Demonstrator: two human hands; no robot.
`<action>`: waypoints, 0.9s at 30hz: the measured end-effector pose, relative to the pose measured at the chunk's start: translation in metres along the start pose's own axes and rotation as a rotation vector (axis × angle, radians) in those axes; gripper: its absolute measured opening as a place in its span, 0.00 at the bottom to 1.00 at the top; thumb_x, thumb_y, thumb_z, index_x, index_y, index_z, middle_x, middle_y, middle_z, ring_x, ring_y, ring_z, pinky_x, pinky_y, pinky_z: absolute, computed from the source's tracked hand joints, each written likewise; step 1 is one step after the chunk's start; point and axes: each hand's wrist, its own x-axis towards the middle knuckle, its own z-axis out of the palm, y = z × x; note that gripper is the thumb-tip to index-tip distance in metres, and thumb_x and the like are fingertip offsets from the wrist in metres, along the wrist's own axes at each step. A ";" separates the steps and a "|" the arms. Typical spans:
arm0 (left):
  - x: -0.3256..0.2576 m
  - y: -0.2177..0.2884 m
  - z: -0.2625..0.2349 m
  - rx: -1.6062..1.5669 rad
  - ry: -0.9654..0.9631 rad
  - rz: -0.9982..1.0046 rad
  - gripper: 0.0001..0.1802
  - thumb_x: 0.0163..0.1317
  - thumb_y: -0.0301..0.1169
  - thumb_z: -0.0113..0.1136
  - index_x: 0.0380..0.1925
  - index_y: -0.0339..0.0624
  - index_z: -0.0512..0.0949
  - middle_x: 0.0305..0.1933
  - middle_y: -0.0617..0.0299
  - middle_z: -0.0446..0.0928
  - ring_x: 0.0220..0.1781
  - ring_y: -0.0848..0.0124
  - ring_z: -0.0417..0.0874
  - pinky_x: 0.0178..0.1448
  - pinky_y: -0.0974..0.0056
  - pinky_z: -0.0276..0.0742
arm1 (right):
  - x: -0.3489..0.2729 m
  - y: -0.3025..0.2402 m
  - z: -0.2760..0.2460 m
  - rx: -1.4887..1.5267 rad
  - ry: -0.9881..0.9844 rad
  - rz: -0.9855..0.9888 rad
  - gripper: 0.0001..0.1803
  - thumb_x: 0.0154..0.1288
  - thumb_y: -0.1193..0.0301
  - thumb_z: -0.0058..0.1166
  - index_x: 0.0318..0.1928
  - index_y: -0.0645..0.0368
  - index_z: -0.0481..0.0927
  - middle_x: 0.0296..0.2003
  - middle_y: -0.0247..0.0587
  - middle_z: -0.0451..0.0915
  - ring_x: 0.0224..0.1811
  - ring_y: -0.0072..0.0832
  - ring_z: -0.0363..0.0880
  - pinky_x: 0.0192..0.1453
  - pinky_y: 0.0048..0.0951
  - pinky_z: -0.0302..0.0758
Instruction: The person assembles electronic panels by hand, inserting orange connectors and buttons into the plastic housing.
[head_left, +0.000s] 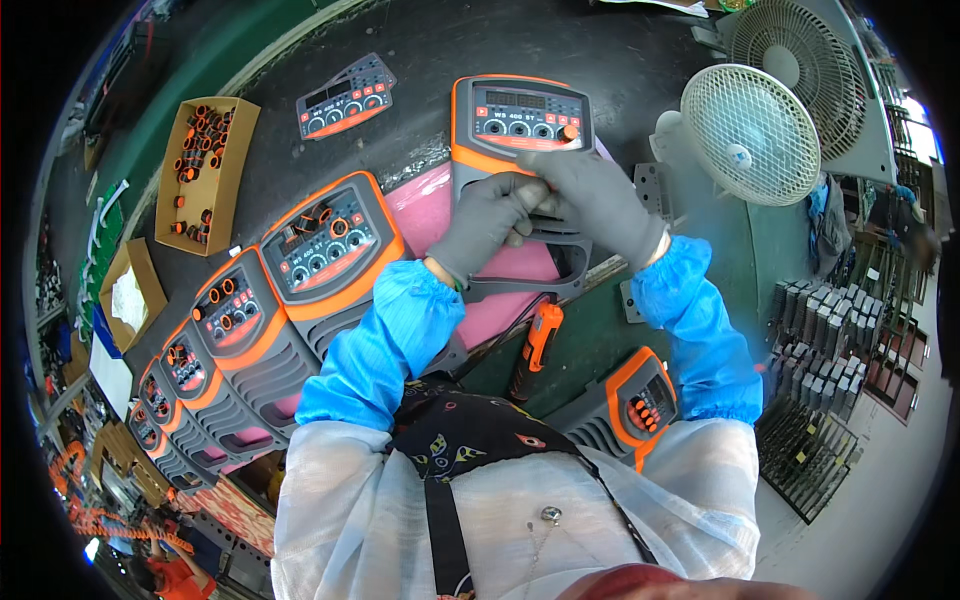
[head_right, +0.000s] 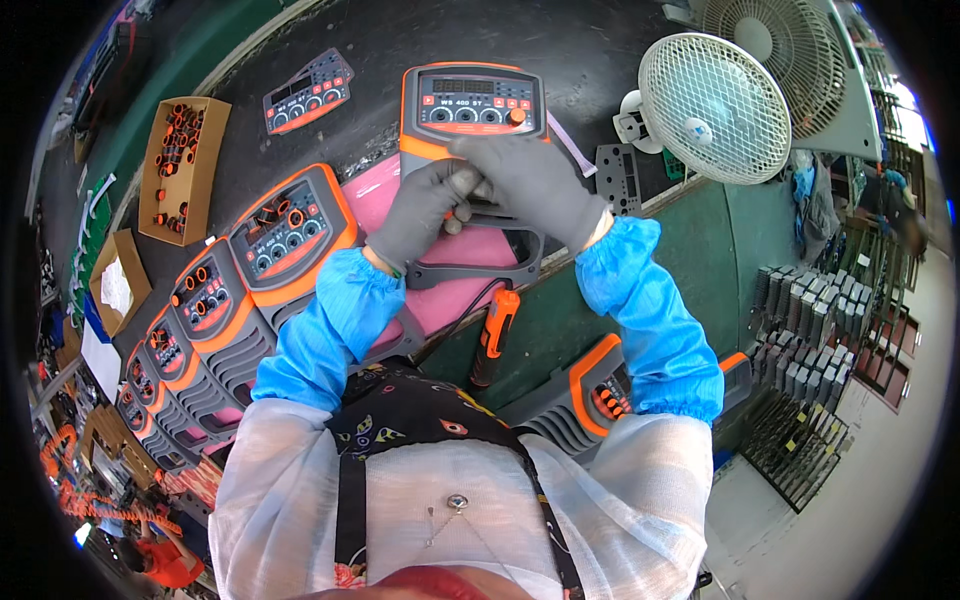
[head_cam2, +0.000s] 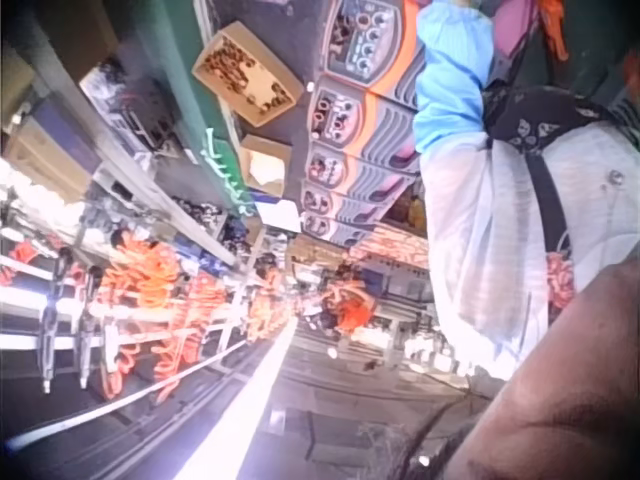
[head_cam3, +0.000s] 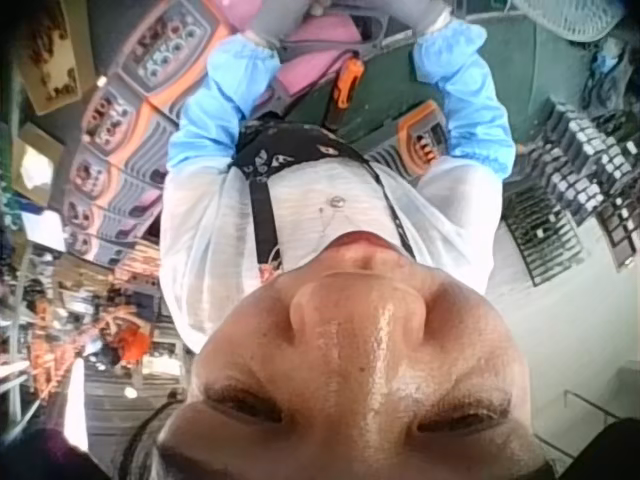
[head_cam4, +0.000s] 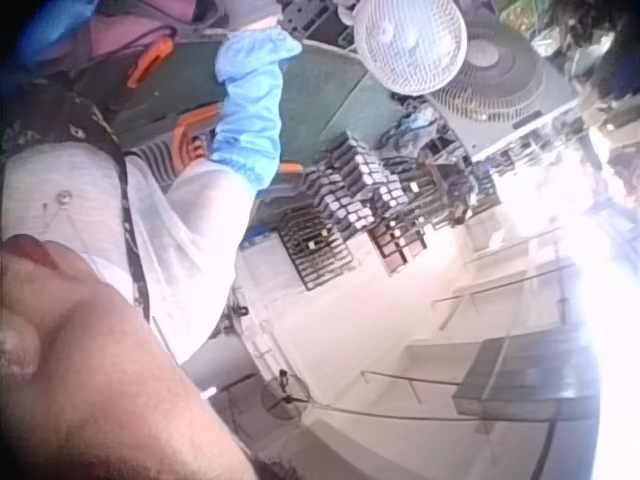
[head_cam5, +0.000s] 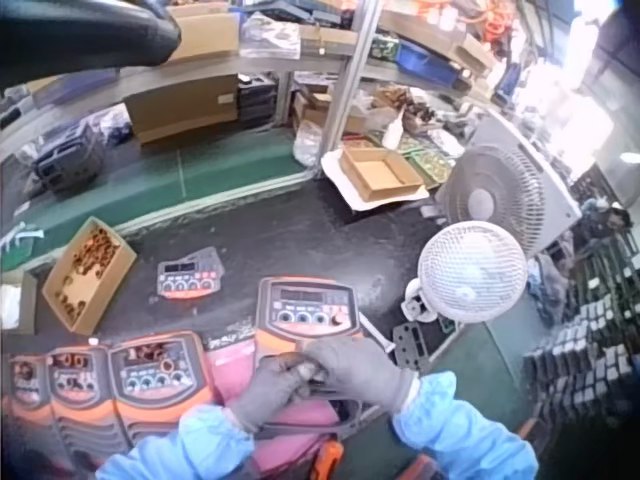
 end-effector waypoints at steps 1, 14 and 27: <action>-0.001 0.001 0.000 -0.079 0.021 0.003 0.17 0.64 0.36 0.56 0.48 0.37 0.74 0.37 0.62 0.76 0.26 0.81 0.70 0.25 0.76 0.66 | 0.002 0.011 0.000 0.014 0.079 0.016 0.18 0.54 0.71 0.59 0.47 0.53 0.75 0.36 0.40 0.77 0.41 0.39 0.77 0.41 0.35 0.75; -0.001 -0.019 -0.011 -0.219 -0.042 0.021 0.26 0.64 0.25 0.45 0.62 0.30 0.60 0.53 0.50 0.73 0.26 0.78 0.71 0.22 0.75 0.69 | 0.046 0.066 -0.007 -0.148 -0.038 0.147 0.15 0.53 0.77 0.55 0.44 0.55 0.79 0.37 0.43 0.78 0.41 0.41 0.78 0.44 0.38 0.74; 0.002 -0.017 -0.011 -0.172 -0.056 0.009 0.26 0.64 0.26 0.46 0.62 0.29 0.60 0.50 0.51 0.74 0.23 0.78 0.72 0.22 0.75 0.69 | 0.053 0.072 -0.003 -0.425 -0.241 0.223 0.14 0.53 0.68 0.59 0.43 0.49 0.80 0.35 0.40 0.79 0.41 0.40 0.79 0.42 0.41 0.75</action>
